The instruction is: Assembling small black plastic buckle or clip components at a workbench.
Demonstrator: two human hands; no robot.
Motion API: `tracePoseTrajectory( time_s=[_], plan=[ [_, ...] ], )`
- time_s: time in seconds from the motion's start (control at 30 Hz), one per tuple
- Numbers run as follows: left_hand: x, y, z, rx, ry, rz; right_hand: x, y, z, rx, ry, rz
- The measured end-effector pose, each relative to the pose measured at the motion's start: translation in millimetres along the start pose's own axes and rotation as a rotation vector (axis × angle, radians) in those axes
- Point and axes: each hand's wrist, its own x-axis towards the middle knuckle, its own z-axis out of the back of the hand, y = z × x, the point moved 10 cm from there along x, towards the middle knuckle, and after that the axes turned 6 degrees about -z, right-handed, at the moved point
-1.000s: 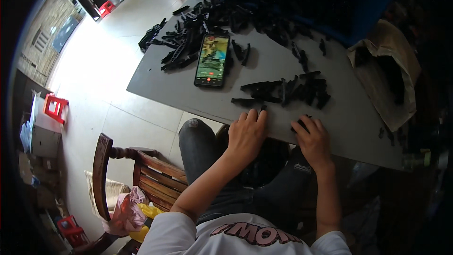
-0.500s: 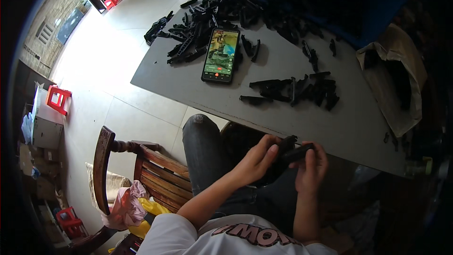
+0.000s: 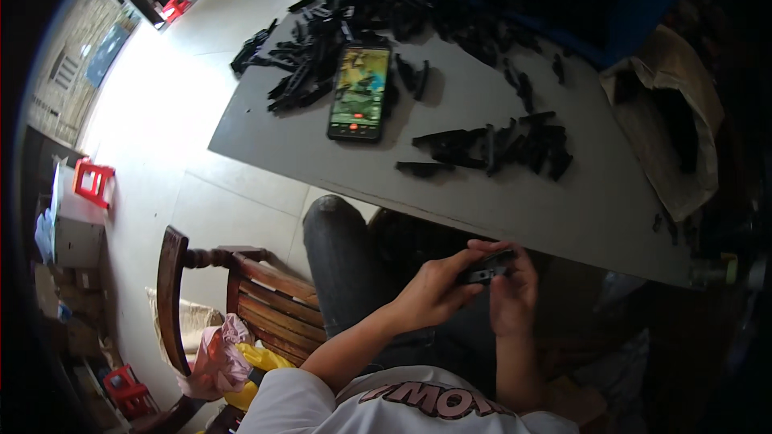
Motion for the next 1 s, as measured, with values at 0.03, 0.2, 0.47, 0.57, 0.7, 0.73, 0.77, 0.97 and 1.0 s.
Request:
tracePoseTrajectory(
  time_s=[0.03, 0.2, 0.47, 0.57, 0.7, 0.73, 0.77, 0.97, 1.0],
  plan=[
    [-1, 3, -3, -0.015, 0.021, 0.001, -1, -1, 0, -0.001, 0.012, 0.012],
    [-8, 24, 3, -0.063, -0.141, 0.054, 7, -11, 2, -0.051, 0.022, -0.063],
    [12, -19, 59, 0.741, -0.303, -0.155, 59, 99, 79, -1.186, -0.430, 0.514],
    [24, -23, 88, 0.941, -0.395, -0.063, 85, 100, 59, -1.535, -0.391, 0.514],
    [35, -22, 96, 1.248, -0.431, -0.038, 95, 86, 59, -1.672, -0.403, 0.309],
    [38, -16, 97, 1.264, -0.399, 0.016, 92, 87, 60, -1.711, -0.441, 0.279],
    [37, -16, 97, 1.243, -0.413, 0.025, 90, 86, 63, -1.750, -0.480, 0.249],
    [28, -17, 95, 1.169, -0.343, 0.058, 74, 93, 88, -1.710, -0.477, 0.299],
    [26, -20, 93, 1.151, -0.347, 0.024, 72, 94, 91, -1.712, -0.474, 0.301]
  ],
)
